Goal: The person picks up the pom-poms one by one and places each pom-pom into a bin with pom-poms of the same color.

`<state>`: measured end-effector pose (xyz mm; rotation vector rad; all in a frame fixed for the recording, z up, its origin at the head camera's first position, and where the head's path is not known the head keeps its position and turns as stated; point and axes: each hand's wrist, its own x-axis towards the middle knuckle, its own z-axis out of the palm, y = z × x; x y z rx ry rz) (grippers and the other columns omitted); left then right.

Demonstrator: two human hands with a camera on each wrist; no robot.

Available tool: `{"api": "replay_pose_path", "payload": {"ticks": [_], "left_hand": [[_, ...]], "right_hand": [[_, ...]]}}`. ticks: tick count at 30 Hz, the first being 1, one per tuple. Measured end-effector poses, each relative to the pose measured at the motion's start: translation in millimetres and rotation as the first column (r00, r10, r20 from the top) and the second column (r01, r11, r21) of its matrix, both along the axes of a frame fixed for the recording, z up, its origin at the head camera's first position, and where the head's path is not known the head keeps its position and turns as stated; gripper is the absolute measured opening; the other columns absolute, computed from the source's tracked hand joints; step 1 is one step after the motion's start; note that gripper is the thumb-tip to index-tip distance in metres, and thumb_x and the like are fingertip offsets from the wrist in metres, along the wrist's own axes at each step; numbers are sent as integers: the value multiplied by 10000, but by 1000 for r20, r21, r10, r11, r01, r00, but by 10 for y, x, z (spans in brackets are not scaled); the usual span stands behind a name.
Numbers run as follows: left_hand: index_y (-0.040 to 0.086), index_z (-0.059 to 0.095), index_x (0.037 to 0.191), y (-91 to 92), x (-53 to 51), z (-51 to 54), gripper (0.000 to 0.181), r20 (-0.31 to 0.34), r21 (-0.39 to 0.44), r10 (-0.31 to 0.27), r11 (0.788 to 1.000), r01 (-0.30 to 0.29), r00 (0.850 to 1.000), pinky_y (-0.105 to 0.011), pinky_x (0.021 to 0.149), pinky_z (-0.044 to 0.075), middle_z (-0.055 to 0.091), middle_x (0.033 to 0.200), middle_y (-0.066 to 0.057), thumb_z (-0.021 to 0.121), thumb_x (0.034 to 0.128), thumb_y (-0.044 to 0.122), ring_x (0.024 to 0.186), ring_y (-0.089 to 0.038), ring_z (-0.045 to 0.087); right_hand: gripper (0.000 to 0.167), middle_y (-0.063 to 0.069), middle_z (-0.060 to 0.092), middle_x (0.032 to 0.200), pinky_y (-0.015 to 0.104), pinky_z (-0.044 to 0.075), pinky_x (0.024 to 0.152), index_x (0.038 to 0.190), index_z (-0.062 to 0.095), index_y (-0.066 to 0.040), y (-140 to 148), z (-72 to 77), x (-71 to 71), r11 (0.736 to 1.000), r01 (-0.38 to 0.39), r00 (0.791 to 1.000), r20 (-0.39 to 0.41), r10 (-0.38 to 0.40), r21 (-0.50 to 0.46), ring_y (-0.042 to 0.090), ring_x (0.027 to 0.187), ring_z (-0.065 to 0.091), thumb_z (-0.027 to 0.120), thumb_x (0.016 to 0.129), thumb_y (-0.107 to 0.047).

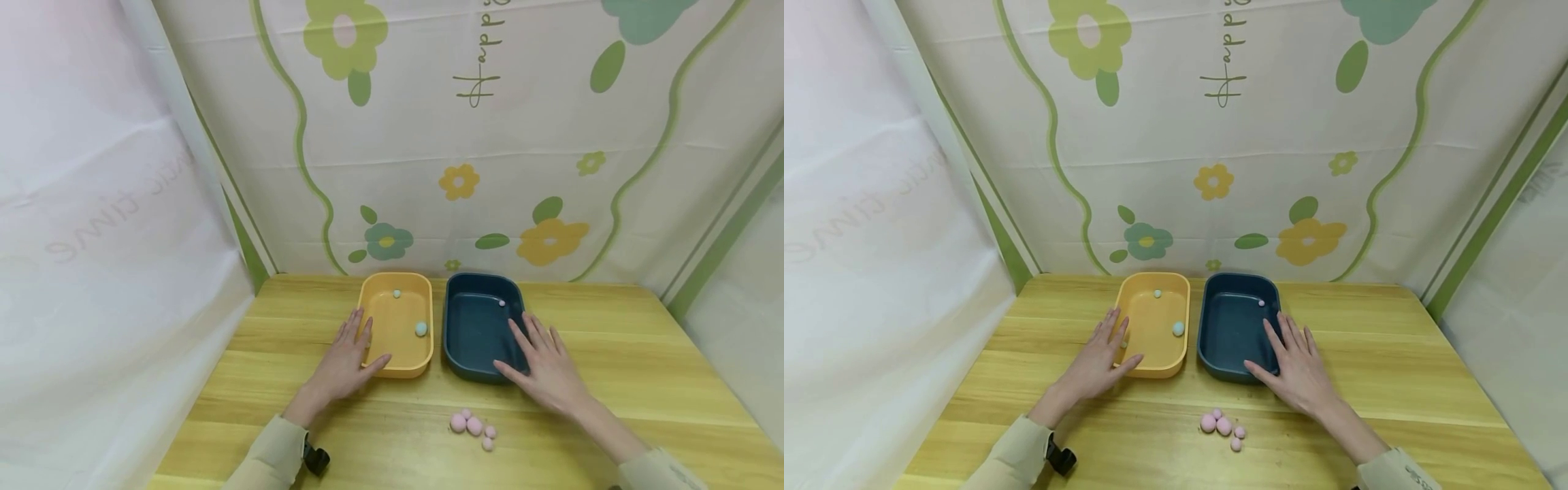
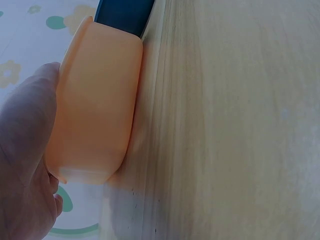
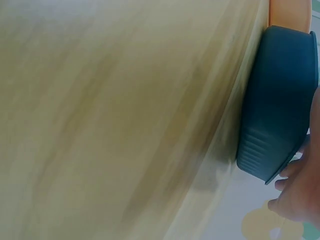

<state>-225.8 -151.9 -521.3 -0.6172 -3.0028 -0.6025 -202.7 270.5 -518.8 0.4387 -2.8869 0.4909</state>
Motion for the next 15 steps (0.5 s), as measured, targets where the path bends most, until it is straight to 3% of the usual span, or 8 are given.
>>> {"api": "replay_pose_path", "payload": {"ticks": [7,15], "left_hand": [[-17,231,1729,1,-7,-15,973,-11,0,1,1000,-1,1000,-550,1421,141,6,1849,-231,485,1101,682,1744,-382,30],[-23,227,1727,-2,-13,-19,980,-13,-2,1,1000,-1,1000,-552,1421,143,16,1849,-237,486,1100,684,1743,-389,34]], "right_hand": [[1022,294,159,1818,631,73,1416,1730,251,12,24,-15,4,1000,11,1000,29,-11,0,524,1685,194,642,1038,-630],[1043,287,133,1826,624,117,1413,1732,209,35,34,-34,-2,1000,5,999,34,-6,15,517,1694,166,623,1047,-633]]}}
